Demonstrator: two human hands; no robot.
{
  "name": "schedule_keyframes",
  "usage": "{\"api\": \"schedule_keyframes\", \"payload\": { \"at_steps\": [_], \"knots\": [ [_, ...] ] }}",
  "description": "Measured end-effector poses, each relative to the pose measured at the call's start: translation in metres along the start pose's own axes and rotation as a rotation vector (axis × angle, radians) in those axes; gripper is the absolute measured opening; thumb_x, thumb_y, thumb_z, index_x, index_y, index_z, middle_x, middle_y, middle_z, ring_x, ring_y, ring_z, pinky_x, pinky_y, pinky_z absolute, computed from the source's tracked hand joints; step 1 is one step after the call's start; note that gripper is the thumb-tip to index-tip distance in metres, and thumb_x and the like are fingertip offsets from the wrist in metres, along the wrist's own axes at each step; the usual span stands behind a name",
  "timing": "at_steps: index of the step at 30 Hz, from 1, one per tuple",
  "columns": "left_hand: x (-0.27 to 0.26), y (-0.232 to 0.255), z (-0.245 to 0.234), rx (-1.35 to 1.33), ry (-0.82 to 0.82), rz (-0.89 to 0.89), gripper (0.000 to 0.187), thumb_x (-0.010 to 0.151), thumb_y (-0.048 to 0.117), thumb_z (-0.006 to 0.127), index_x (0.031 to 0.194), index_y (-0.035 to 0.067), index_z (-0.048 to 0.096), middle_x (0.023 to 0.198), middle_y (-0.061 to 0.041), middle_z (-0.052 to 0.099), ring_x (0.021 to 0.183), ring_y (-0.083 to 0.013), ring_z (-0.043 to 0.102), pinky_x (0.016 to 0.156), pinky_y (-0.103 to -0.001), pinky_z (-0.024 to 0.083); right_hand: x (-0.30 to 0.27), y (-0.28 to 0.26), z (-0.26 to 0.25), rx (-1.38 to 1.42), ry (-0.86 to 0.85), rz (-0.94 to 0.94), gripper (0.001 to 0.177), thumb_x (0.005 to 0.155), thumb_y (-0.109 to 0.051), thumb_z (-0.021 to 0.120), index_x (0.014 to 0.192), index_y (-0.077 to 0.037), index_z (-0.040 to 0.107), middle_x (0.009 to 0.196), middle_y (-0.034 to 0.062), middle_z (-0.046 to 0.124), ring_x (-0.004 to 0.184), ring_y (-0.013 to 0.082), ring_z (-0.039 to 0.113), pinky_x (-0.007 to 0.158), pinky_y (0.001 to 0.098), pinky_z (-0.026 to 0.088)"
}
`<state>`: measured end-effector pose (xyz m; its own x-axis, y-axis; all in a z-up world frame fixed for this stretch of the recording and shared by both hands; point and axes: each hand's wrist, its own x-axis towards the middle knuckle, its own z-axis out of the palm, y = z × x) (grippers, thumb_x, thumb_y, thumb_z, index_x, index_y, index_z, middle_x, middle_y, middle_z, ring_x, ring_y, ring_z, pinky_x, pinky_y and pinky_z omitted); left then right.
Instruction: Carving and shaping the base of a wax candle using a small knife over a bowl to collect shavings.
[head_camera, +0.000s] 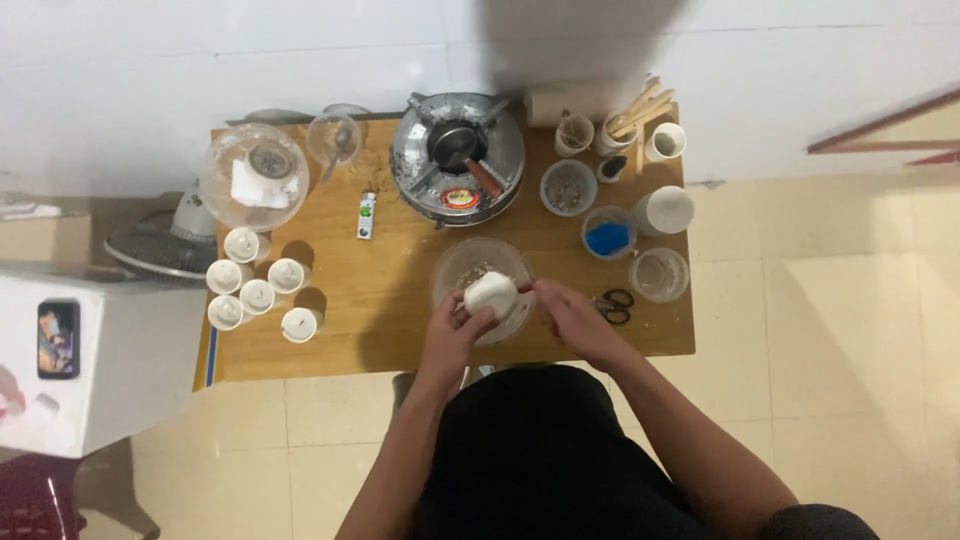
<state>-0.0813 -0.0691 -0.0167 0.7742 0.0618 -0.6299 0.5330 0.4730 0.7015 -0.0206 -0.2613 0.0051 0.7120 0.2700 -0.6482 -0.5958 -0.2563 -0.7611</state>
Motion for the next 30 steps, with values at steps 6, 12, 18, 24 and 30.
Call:
{"api": "schedule_keyframes", "payload": {
  "at_steps": [6,12,18,24,30],
  "knots": [
    [0.015,-0.012,0.0,-0.139,0.008,-0.023,0.038,0.09,0.007,0.077,0.118,0.005,0.051,0.112,-0.015,0.061,0.104,-0.0257,0.063,0.107,-0.047,0.054,0.01,0.001,-0.005,-0.028,-0.102,-0.207,0.028,0.11,-0.02,0.04,0.108,-0.003,0.062,0.068,0.0098,0.052,0.049,0.0205,0.053,0.045,0.032,0.047],
    [0.0,0.016,0.014,-0.157,0.006,-0.044,0.045,0.087,0.01,0.079,0.126,0.002,0.058,0.116,-0.019,0.063,0.109,-0.029,0.065,0.109,-0.049,0.053,0.015,0.007,-0.011,-0.12,-0.005,-0.311,0.03,0.11,-0.024,0.043,0.11,-0.004,0.065,0.069,0.0082,0.054,0.054,0.017,0.051,0.051,0.0323,0.045],
    [0.0,0.014,0.017,-0.165,-0.05,-0.085,0.047,0.093,0.021,0.075,0.136,0.007,0.061,0.126,-0.016,0.064,0.118,-0.0306,0.063,0.113,-0.052,0.048,-0.002,-0.009,-0.006,-0.167,0.043,-0.174,0.036,0.108,-0.023,0.045,0.123,0.002,0.066,0.078,0.0114,0.055,0.07,0.0209,0.051,0.063,0.0371,0.048],
    [-0.001,0.01,0.021,-0.251,-0.056,-0.102,0.039,0.098,0.019,0.067,0.132,0.002,0.058,0.128,-0.021,0.064,0.121,-0.0382,0.062,0.115,-0.057,0.046,-0.015,-0.035,0.004,-0.24,0.09,-0.179,0.041,0.106,-0.027,0.054,0.135,0.0,0.061,0.102,0.0199,0.068,0.095,0.0247,0.062,0.088,0.0454,0.056],
    [0.002,-0.009,0.016,-0.178,-0.156,-0.088,0.031,0.102,0.006,0.054,0.13,0.005,0.04,0.136,-0.023,0.058,0.129,-0.0377,0.059,0.112,-0.056,0.047,-0.014,-0.032,0.011,-0.227,0.045,-0.264,0.046,0.109,-0.034,0.044,0.138,-0.004,0.063,0.122,0.0193,0.072,0.118,0.0301,0.065,0.108,0.049,0.046]
  ]
}}
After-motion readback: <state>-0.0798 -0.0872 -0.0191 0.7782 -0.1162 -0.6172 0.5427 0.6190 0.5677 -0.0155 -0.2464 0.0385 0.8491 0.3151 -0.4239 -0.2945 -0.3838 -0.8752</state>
